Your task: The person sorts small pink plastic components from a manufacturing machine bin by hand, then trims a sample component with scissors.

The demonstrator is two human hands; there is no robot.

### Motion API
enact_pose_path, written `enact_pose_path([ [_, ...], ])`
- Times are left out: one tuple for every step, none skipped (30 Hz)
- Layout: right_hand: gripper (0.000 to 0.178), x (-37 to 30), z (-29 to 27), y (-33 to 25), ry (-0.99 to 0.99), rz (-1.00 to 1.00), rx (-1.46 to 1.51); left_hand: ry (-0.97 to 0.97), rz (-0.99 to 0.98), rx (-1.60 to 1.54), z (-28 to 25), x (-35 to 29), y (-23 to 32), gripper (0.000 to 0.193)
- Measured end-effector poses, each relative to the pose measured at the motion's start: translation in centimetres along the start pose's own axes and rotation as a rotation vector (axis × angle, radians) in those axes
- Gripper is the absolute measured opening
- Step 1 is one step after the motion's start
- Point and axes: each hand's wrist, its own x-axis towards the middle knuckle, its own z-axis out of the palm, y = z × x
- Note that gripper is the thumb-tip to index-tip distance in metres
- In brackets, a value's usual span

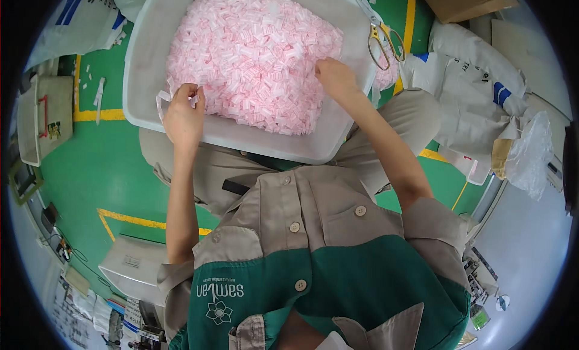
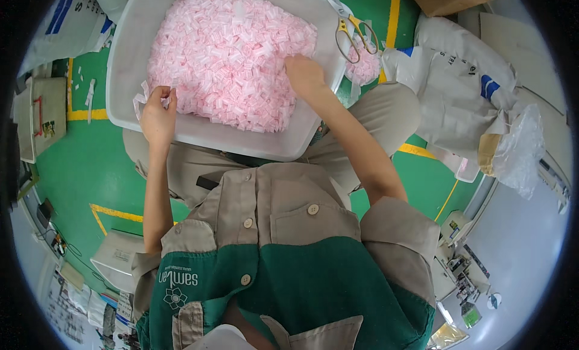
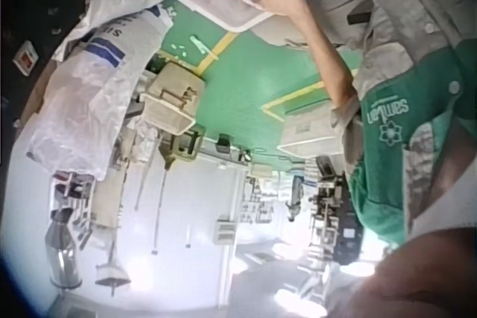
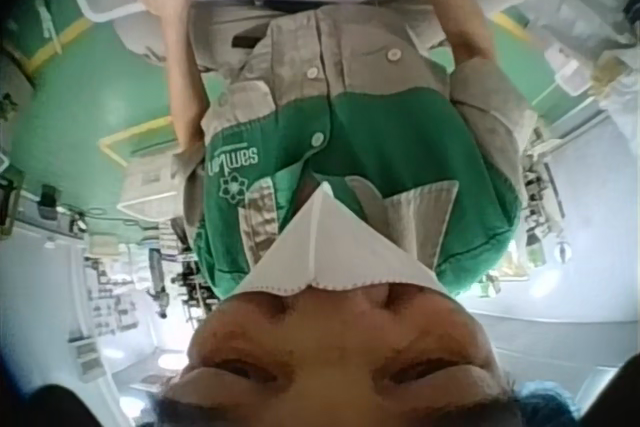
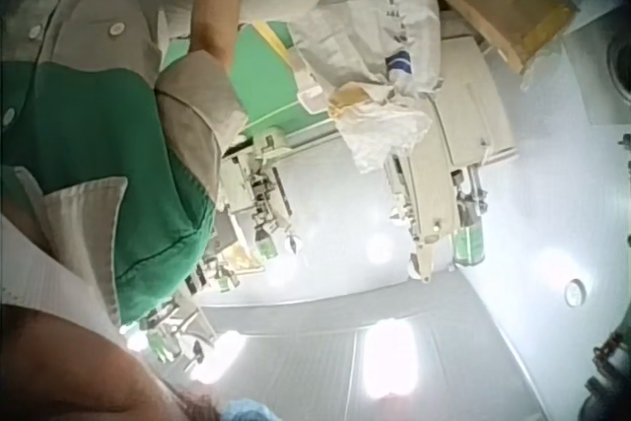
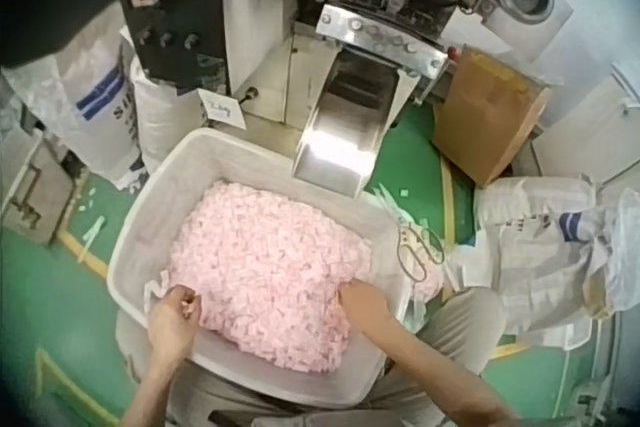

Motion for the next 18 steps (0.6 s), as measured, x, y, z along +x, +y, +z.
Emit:
enact_pose_path([
  [0.014, -0.5, -2.1, -0.3, -0.026, 0.018, 0.141, -0.007, -0.012, 0.011, -0.1, -0.1, -0.2, 0.019],
  [0.013, -1.2, -4.2, -0.2, -0.050, 0.042, 0.279, -0.016, -0.019, 0.017, -0.1, -0.2, -0.2, 0.017],
  [0.014, -2.0, -5.7, 0.8, 0.047, 0.022, 0.473, -0.019, -0.015, 0.011, 0.0, -0.1, 0.0, 0.017],
  [0.016, -2.8, -7.2, 1.9, 0.146, 0.001, 0.668, -0.010, -0.010, 0.001, 0.1, 0.1, 0.3, 0.017],
  [0.016, -3.3, -9.0, 2.2, 0.256, 0.072, 0.738, 0.001, -0.017, 0.003, -0.1, -0.1, 0.1, 0.017],
  [0.016, -3.8, -10.8, 2.9, 0.371, 0.151, 0.800, -0.003, -0.018, 0.002, -0.1, -0.2, 0.0, 0.017],
  [0.016, -3.9, -11.8, 4.3, 0.519, 0.217, 0.772, -0.010, -0.031, 0.007, -0.3, -0.2, 0.0, 0.017],
  [0.017, -3.9, -12.4, 6.3, 0.670, 0.286, 0.735, -0.018, -0.040, 0.007, -0.3, -0.2, 0.1, 0.017],
  [0.019, -4.0, -12.7, 8.8, 0.708, 0.358, 0.684, -0.020, -0.035, 0.004, -0.2, -0.1, 0.2, 0.017],
  [0.021, -4.2, -12.9, 11.1, 0.745, 0.426, 0.635, -0.013, -0.027, 0.003, -0.3, 0.0, 0.2, 0.017],
  [0.021, -4.7, -12.9, 13.0, 0.746, 0.426, 0.633, -0.006, -0.020, 0.001, -0.2, 0.1, 0.2, 0.017],
  [0.023, -5.3, -12.8, 14.7, 0.701, 0.444, 0.459, -0.005, -0.019, -0.001, -0.1, 0.2, 0.3, 0.017],
  [0.025, -5.2, -13.0, 14.7, 0.648, 0.452, 0.290, -0.001, -0.014, -0.008, 0.0, 0.1, 0.2, 0.016],
  [0.025, -5.3, -12.9, 14.4, 0.645, 0.445, 0.293, 0.003, -0.008, -0.014, 0.0, 0.1, 0.1, 0.016],
  [0.025, -5.7, -12.6, 14.0, 0.645, 0.459, 0.291, 0.005, -0.015, -0.011, 0.0, 0.2, 0.1, 0.016],
  [0.026, -6.2, -12.5, 12.7, 0.643, 0.477, 0.288, 0.005, -0.018, -0.013, 0.1, 0.2, 0.2, 0.016],
  [0.023, -6.4, -12.3, 10.7, 0.632, 0.461, 0.329, 0.002, -0.018, -0.016, 0.1, 0.2, 0.1, 0.016],
  [0.022, -6.5, -12.0, 7.7, 0.573, 0.409, 0.369, -0.001, -0.024, -0.009, 0.2, -0.1, -0.3, 0.016],
])
